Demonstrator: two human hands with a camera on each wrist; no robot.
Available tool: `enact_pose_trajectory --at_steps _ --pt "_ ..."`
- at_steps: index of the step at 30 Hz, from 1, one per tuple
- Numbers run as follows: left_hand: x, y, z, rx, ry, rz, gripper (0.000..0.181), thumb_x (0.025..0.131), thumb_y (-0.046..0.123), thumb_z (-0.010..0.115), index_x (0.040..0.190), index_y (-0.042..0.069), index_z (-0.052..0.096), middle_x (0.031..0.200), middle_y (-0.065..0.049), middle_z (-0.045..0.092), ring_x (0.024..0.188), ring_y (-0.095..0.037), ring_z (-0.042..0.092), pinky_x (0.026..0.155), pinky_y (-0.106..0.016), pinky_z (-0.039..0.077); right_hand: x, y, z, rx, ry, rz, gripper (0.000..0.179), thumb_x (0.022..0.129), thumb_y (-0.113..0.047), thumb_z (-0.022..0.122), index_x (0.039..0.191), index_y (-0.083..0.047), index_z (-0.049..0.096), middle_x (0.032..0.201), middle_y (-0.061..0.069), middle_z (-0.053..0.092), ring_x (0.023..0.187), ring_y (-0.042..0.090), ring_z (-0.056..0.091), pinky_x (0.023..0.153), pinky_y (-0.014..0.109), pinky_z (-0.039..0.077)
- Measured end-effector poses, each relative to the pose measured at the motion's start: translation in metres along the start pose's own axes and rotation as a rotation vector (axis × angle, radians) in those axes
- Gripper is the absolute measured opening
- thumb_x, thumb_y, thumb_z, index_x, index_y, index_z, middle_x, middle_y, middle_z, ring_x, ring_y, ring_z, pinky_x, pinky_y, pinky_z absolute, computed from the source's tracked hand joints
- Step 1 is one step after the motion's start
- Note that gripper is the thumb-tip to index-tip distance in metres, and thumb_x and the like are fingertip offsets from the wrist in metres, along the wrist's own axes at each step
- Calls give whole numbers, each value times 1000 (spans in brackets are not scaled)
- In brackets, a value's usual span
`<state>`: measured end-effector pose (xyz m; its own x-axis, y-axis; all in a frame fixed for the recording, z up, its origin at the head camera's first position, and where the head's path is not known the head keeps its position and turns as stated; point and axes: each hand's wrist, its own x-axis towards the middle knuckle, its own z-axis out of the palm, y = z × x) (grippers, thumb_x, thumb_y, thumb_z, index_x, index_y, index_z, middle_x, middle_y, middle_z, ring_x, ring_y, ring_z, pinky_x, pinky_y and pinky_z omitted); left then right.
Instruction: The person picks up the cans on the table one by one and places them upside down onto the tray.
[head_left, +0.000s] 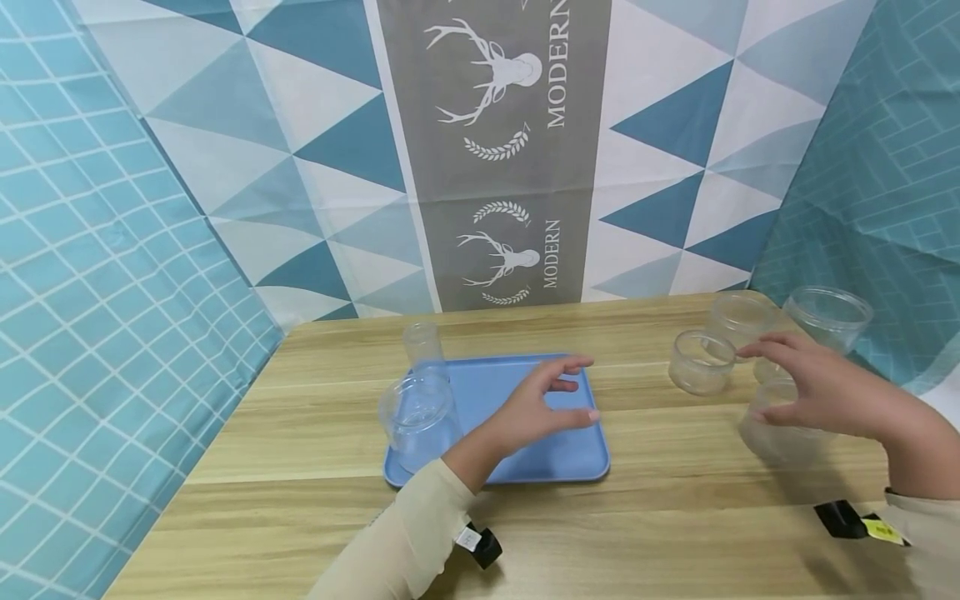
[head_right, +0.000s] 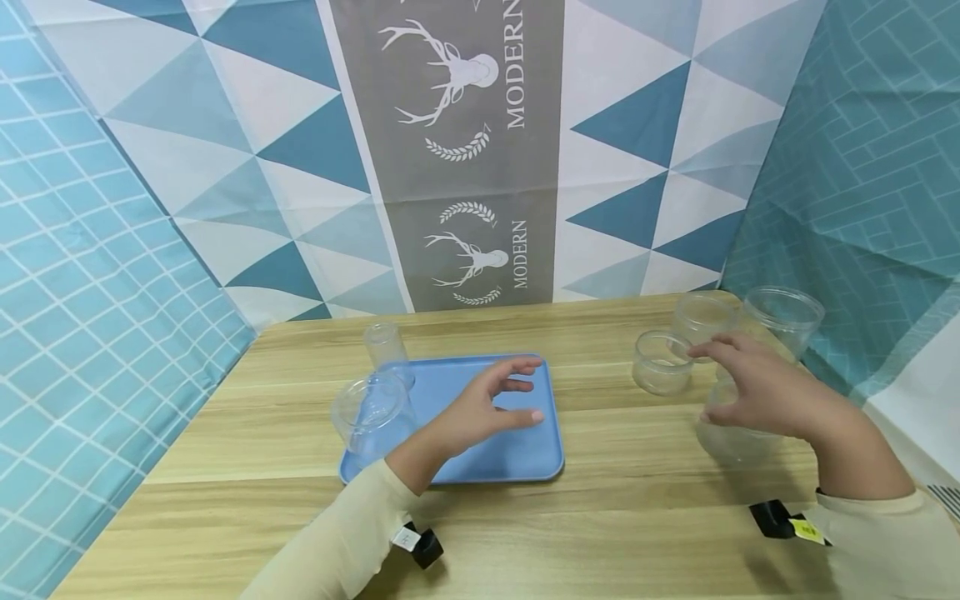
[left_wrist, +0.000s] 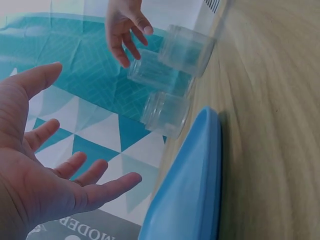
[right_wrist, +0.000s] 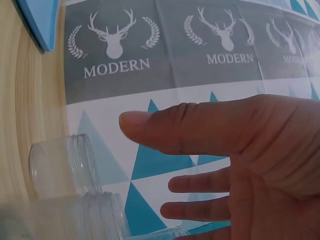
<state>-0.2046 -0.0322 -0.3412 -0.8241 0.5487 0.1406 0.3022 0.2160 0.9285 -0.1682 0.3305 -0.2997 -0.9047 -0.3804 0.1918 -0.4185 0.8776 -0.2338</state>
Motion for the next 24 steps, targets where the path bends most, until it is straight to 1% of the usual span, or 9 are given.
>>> enact_pose_trajectory --at_steps 3,5,8,9,12,15,17,21,24 --pt "1 -1 3 -38 -14 -16 62 83 24 78 138 37 52 137 7 47 125 -22 51 88 -30 50 0 5 2 -12 -26 21 77 65 -19 90 128 4 53 130 35 39 113 53 41 78 63 46" --pt "2 -2 5 -74 -21 -24 62 83 22 78 138 36 52 136 7 47 126 -24 50 88 -30 51 0 9 3 -16 -42 22 78 63 -16 90 127 5 52 129 37 39 113 54 40 79 64 45" --pt "4 -5 7 -127 -32 -38 63 83 20 78 139 35 51 135 7 48 126 -27 50 87 -30 52 0 14 4 -18 -67 27 80 59 -13 90 126 5 52 126 37 40 112 53 39 79 61 46" --pt "5 -6 8 -144 -37 -42 64 83 19 78 139 35 51 135 7 48 126 -26 50 86 -29 52 0 16 4 -12 -76 31 81 57 -12 90 127 5 52 126 37 40 112 52 39 78 59 46" --pt "8 -8 10 -189 -53 -49 65 84 17 77 139 36 50 135 8 47 124 -20 51 84 -31 53 0 20 5 -1 -104 55 82 56 -10 89 128 4 51 128 38 38 114 53 37 75 56 48" --pt "13 -10 14 -258 -72 -50 64 85 14 76 139 35 50 135 6 46 120 -14 53 85 -39 55 -1 25 5 10 -125 76 83 56 -9 89 128 4 52 131 41 33 116 58 33 74 59 47" --pt "17 -10 16 -307 -78 -56 63 86 13 74 140 35 50 135 6 46 119 -13 53 86 -44 55 -1 26 5 13 -134 79 82 55 -9 89 128 4 52 133 43 31 117 61 31 73 60 47" --pt "24 -11 22 -401 -75 -68 60 88 11 71 141 31 50 135 3 46 121 -18 53 88 -53 53 -1 29 7 30 -141 66 81 55 -8 88 128 2 54 134 43 31 119 62 30 71 57 48" --pt "28 -13 26 -464 -72 -74 59 89 8 69 141 28 50 136 0 47 123 -23 52 89 -57 50 -2 31 7 49 -150 68 80 56 -7 87 128 1 55 135 43 30 119 61 29 68 49 49"
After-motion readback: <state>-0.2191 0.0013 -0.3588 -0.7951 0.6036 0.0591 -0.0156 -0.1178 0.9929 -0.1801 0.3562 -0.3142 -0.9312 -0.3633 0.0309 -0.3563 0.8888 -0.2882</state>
